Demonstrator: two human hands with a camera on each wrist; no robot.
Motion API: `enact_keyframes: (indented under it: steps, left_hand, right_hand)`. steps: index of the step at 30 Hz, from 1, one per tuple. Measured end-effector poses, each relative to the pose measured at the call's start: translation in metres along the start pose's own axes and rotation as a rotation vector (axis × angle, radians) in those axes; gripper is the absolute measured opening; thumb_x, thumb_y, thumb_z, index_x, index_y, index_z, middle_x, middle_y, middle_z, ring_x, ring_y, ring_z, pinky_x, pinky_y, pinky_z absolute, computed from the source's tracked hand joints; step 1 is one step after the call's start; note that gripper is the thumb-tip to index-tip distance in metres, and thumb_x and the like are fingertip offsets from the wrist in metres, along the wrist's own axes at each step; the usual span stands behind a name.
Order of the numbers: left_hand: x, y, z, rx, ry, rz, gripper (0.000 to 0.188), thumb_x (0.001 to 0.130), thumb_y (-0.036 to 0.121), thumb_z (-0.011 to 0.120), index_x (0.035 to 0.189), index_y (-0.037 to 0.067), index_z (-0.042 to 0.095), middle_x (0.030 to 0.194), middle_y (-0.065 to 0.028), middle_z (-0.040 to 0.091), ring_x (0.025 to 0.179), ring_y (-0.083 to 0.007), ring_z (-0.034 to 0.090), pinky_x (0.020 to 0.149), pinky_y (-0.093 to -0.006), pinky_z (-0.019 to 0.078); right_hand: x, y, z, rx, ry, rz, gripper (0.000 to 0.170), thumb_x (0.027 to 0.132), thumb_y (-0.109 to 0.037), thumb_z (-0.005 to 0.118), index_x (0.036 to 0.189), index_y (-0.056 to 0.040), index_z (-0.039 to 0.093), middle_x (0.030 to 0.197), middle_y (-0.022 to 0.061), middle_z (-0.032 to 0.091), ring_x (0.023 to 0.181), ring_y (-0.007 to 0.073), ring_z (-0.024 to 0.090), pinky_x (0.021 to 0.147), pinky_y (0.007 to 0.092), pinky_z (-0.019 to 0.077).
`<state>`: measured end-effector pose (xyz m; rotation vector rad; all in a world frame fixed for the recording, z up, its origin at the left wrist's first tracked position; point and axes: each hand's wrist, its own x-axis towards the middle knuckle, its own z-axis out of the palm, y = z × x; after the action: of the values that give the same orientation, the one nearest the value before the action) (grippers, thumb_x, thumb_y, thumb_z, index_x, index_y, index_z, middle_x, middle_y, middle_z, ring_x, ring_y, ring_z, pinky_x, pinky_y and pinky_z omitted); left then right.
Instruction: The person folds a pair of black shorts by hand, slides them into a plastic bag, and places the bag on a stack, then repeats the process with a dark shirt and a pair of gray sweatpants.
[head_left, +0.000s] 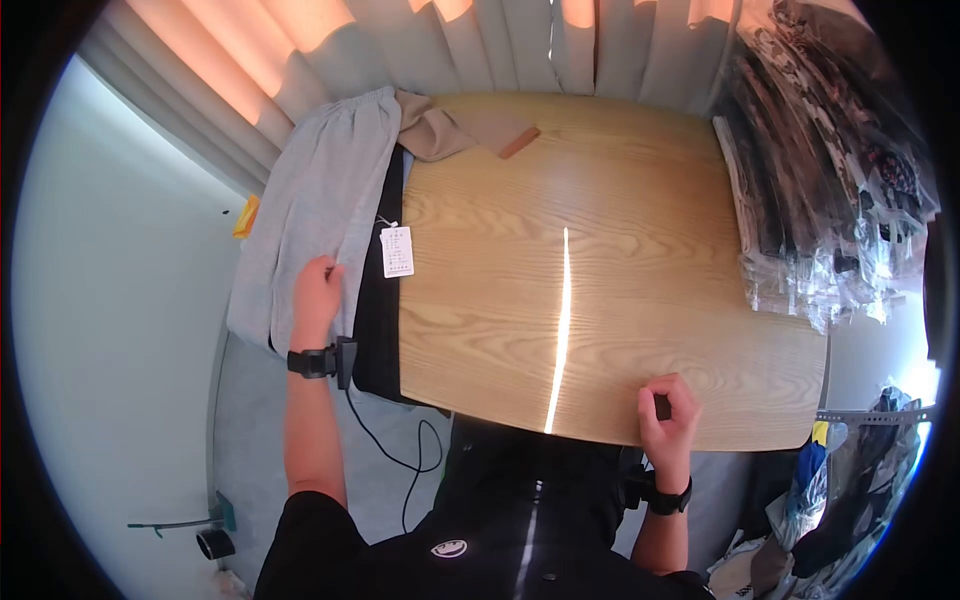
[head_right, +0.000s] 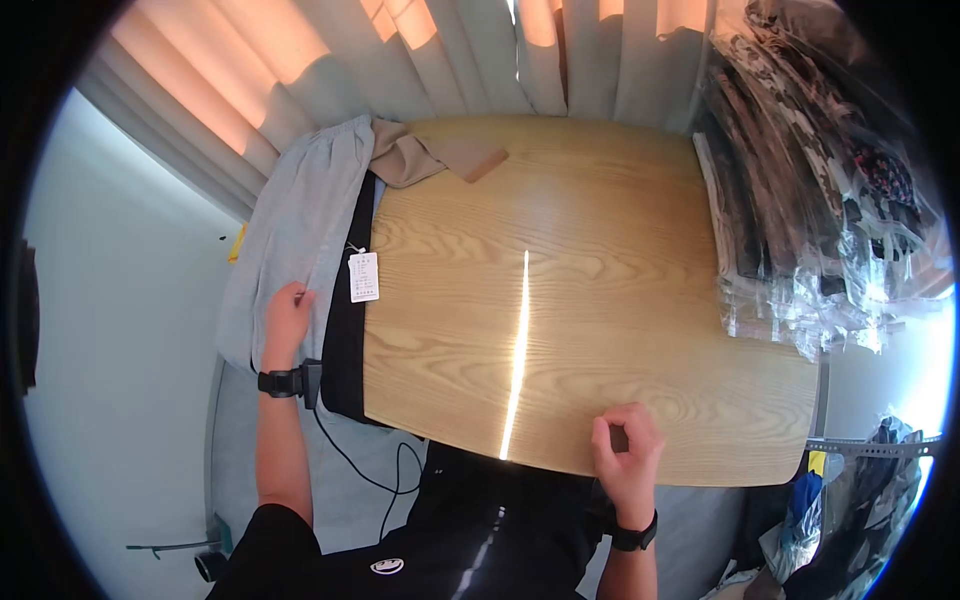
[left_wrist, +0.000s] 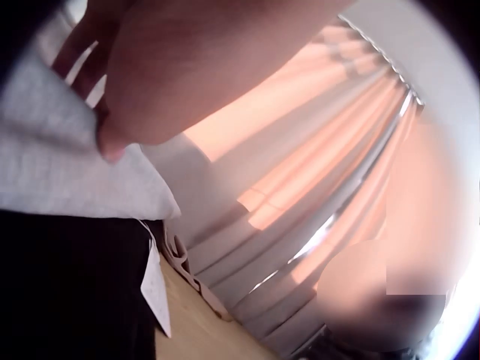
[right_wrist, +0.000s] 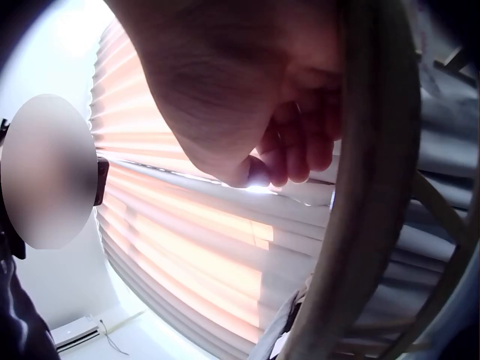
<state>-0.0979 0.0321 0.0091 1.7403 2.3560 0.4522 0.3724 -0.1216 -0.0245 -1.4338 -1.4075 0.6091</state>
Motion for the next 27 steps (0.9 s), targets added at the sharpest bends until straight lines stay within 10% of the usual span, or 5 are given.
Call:
enact_keyframes:
  steps: [13,15,16,19,27]
  left_hand:
    - [-0.057,0.075,-0.109,-1.754,0.304,0.098,0.050,0.101,0.037,0.041,0.133,0.000,0.048,0.129,-0.0164,0.054,0.122,-0.0237,0.049,0.103,-0.0352,0.0373]
    - [-0.079,0.049,-0.111,-1.851,-0.058,0.545,0.055,0.098,0.049,0.043,0.123,0.001,0.054,0.119,-0.0181,0.060,0.110,-0.0268,0.057,0.095,-0.0406,0.0446]
    - [-0.061,0.048,-0.102,-1.896,-0.814,1.103,0.056,0.095,0.057,0.044,0.104,0.004,0.058,0.104,-0.0174,0.066,0.093,-0.0271,0.064,0.083,-0.0434,0.0501]
    - [-0.077,0.011,-0.095,-1.325,-0.309,0.397,0.051,0.094,0.053,0.050,0.097,0.003,0.060,0.102,-0.0179,0.067,0.091,-0.0310,0.065,0.083,-0.0425,0.0505]
    - [-0.085,-0.015,0.027,0.008,0.358,0.244,0.043,0.088,0.030,0.065,0.124,0.007,0.057,0.118,-0.0139,0.061,0.120,-0.0323,0.051,0.110,-0.0532,0.0244]
  right_hand:
    - [0.007,0.003,0.004,0.015,0.067,0.032,0.010,0.087,-0.001,0.060,0.078,0.0009,0.055,0.069,0.0031,0.054,0.063,0.0079,0.047,0.059,0.0233,0.0383]
    - [0.007,0.006,0.005,0.002,0.058,0.027,0.010,0.087,-0.001,0.060,0.079,0.0007,0.056,0.070,0.0020,0.054,0.064,0.0074,0.047,0.059,0.0229,0.0382]
    - [0.005,0.007,0.004,-0.005,0.054,0.035,0.010,0.088,-0.002,0.060,0.079,0.0005,0.056,0.070,0.0009,0.054,0.064,0.0069,0.046,0.060,0.0225,0.0381]
    - [0.007,0.011,0.001,0.037,0.019,0.109,0.008,0.084,-0.002,0.063,0.079,0.0011,0.057,0.070,0.0071,0.058,0.064,0.0162,0.054,0.062,0.0271,0.0432]
    - [0.042,-0.040,0.029,-0.121,-0.408,0.052,0.057,0.081,-0.016,0.072,0.130,-0.0008,0.048,0.124,0.0199,0.053,0.113,0.0304,0.054,0.097,0.0402,0.0433]
